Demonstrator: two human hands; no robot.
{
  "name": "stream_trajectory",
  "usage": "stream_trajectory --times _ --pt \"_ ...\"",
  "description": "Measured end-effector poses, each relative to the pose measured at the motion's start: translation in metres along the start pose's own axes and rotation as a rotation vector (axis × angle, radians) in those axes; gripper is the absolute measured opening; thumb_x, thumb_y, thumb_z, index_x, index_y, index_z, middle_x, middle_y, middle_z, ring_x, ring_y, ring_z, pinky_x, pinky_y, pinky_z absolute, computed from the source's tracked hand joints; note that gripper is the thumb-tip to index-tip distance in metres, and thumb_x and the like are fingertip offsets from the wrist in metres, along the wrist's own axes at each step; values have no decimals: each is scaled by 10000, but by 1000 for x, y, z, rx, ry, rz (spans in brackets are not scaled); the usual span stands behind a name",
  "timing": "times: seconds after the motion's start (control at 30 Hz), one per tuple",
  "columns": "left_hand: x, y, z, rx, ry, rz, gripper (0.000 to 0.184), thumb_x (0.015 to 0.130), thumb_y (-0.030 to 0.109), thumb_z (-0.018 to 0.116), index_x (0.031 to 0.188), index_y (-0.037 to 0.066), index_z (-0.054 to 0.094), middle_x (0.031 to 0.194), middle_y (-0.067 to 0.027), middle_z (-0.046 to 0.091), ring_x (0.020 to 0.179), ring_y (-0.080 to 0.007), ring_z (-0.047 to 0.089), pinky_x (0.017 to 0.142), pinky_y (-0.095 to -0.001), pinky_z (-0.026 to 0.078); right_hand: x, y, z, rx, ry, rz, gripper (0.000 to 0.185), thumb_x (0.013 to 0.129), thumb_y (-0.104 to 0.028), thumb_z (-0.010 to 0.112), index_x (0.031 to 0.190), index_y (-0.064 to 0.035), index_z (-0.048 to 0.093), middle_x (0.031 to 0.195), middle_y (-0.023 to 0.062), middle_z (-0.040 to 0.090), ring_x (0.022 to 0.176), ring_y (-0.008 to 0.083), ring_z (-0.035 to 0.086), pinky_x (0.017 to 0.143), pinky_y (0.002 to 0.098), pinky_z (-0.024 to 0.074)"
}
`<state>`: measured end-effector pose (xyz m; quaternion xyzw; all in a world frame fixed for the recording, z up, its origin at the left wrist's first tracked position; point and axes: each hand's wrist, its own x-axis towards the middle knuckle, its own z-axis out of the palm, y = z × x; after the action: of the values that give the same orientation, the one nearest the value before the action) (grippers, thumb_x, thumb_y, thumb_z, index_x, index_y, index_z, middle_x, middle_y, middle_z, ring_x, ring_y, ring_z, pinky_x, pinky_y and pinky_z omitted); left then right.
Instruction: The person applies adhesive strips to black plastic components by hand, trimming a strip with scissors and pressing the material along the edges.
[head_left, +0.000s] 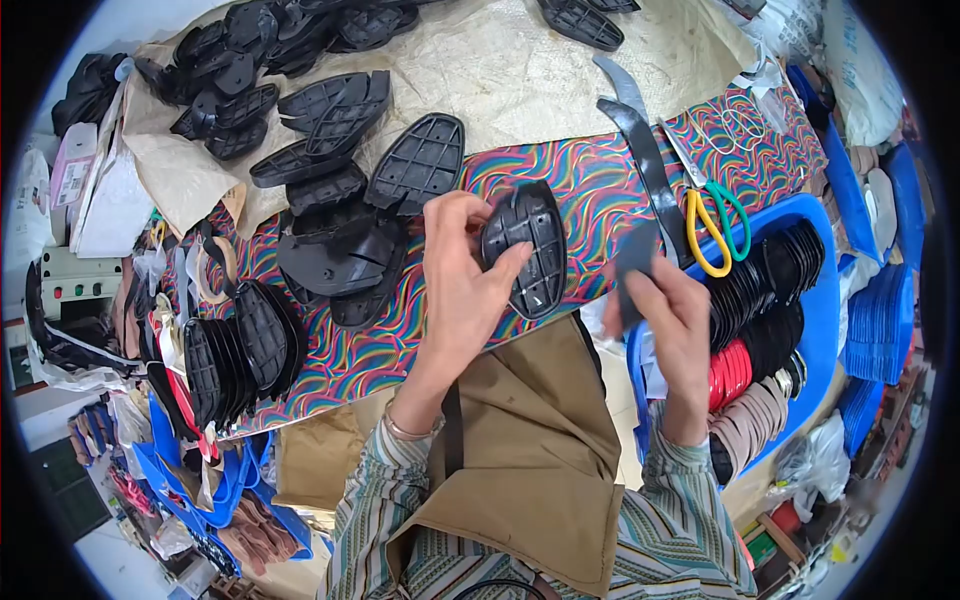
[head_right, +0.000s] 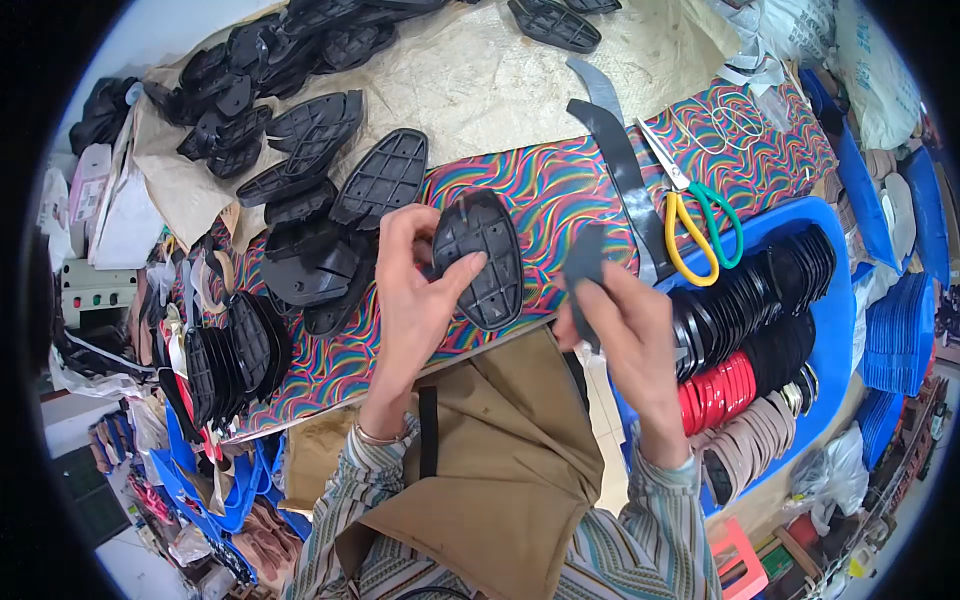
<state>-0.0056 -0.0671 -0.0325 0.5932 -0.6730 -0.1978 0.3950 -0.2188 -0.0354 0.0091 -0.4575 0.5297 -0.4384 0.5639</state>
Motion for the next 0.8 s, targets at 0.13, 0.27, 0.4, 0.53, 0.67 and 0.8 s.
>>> stream_trajectory --times 0.13,0.27,0.4,0.53,0.67,0.8 --pt "-7 7 5 -668 -46 -215 464 843 -24 670 1264 1 475 1165 -119 545 986 -219 598 850 -338 502 33 29 8 -87 -41 -51 202 1009 -112 499 1015 44 628 665 61 634 507 100 574 473 231 453" --pt "-7 22 3 -1001 -130 -480 456 846 -48 645 1274 -20 492 1171 -93 583 1032 -139 584 873 -293 495 36 26 13 -179 -24 -40 204 1013 -115 507 1020 37 642 651 35 620 503 77 556 458 219 433" --pt "-5 17 4 -976 -305 -538 461 838 -43 640 1282 -59 516 1125 -104 627 1027 -136 599 886 -282 492 39 28 13 -264 -15 -86 195 1009 -106 520 1022 34 655 638 6 600 494 61 541 442 219 417" --pt "-1 23 2 -916 -325 -511 454 836 -27 624 1279 -81 543 1087 -97 643 983 -129 612 871 -279 496 39 27 13 -297 -19 -95 191 1003 -97 529 1031 35 664 641 -15 579 507 45 529 442 216 411" --pt "1 24 3 -901 -330 -503 448 828 -20 613 1267 -87 551 1073 -93 649 959 -130 618 857 -277 502 39 28 12 -349 -16 -104 180 992 -83 539 1037 39 663 652 -21 565 536 32 516 456 218 404" --pt "1 23 5 -883 -321 -474 436 821 -20 611 1250 -83 567 1053 -90 655 938 -125 620 841 -276 506 38 26 12 -431 -5 -153 164 977 -67 553 1039 42 658 652 -11 548 567 26 504 474 230 397"
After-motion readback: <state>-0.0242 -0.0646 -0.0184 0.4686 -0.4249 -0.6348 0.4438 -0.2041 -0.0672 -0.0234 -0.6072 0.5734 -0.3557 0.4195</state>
